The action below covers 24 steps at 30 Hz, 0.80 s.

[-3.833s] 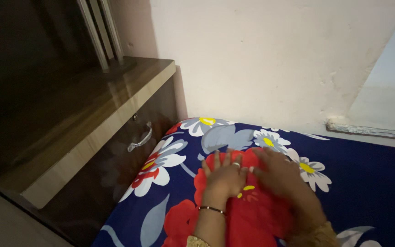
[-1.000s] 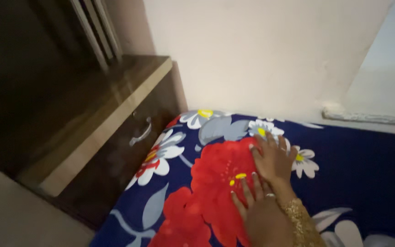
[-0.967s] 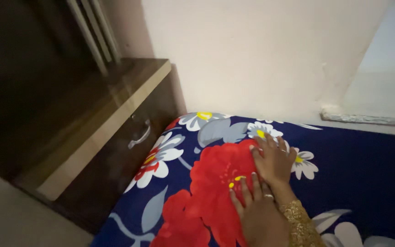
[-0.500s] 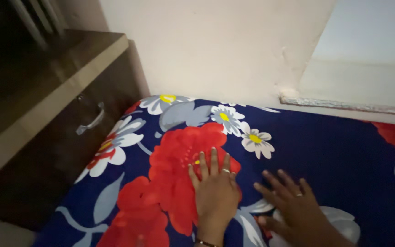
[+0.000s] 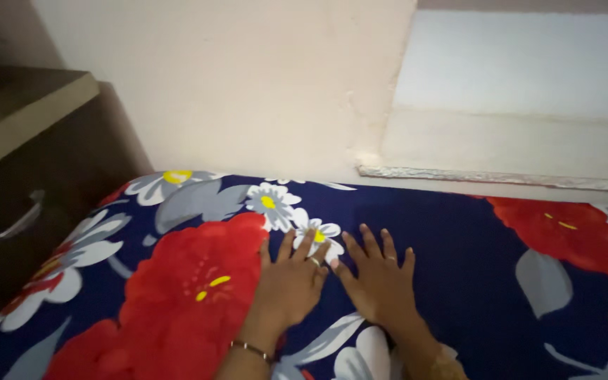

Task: The person smooths a floral-patterned bedsheet on a bed, tucks the edges under the mattress, and adjusts two patterned pillows at the head of the bed. The person uses both hands to press and align the sheet and pillows.

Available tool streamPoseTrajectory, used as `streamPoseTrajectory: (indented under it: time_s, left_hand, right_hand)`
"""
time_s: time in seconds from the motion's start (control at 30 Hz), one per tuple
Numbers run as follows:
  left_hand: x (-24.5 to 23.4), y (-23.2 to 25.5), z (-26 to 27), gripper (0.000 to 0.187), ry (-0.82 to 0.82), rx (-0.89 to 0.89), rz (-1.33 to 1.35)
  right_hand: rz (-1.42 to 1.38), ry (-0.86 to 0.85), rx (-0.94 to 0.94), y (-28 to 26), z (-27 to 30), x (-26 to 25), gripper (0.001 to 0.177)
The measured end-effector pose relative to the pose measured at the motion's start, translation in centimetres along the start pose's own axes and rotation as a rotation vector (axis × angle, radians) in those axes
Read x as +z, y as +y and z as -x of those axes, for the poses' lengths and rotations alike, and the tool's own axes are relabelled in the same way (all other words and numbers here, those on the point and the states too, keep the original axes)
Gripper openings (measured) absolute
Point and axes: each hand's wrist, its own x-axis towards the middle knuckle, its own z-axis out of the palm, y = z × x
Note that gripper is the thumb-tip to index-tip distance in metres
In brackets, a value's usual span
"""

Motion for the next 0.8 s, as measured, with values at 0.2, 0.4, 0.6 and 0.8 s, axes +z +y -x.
streamPoseTrajectory:
  time_s: [0.2,0.4,0.6,0.8]
  left_hand:
    - [1.1,-1.0,-5.4,0.055,0.021,-0.018,-0.055]
    - [1.1,-1.9,-8.5,0.058,-0.035,-0.057,-0.092]
    - [1.0,-2.0,-9.1,0.061,-0.048,-0.063,-0.072]
    - [1.1,-2.0,-9.0,0.063,-0.028,-0.068,-0.051]
  right_hand:
    - [-0.058,-0.055,0.127,2.6,-6.9,0.6,0.071]
    - [-0.088,-0.132,0.146,3.9,-12.8,1.3,0.071]
    - [-0.109,-0.177,0.166,4.1,-16.5,1.4,0.079]
    - [-0.093,-0.318,0.198,4.0,-19.0,0.9,0.091]
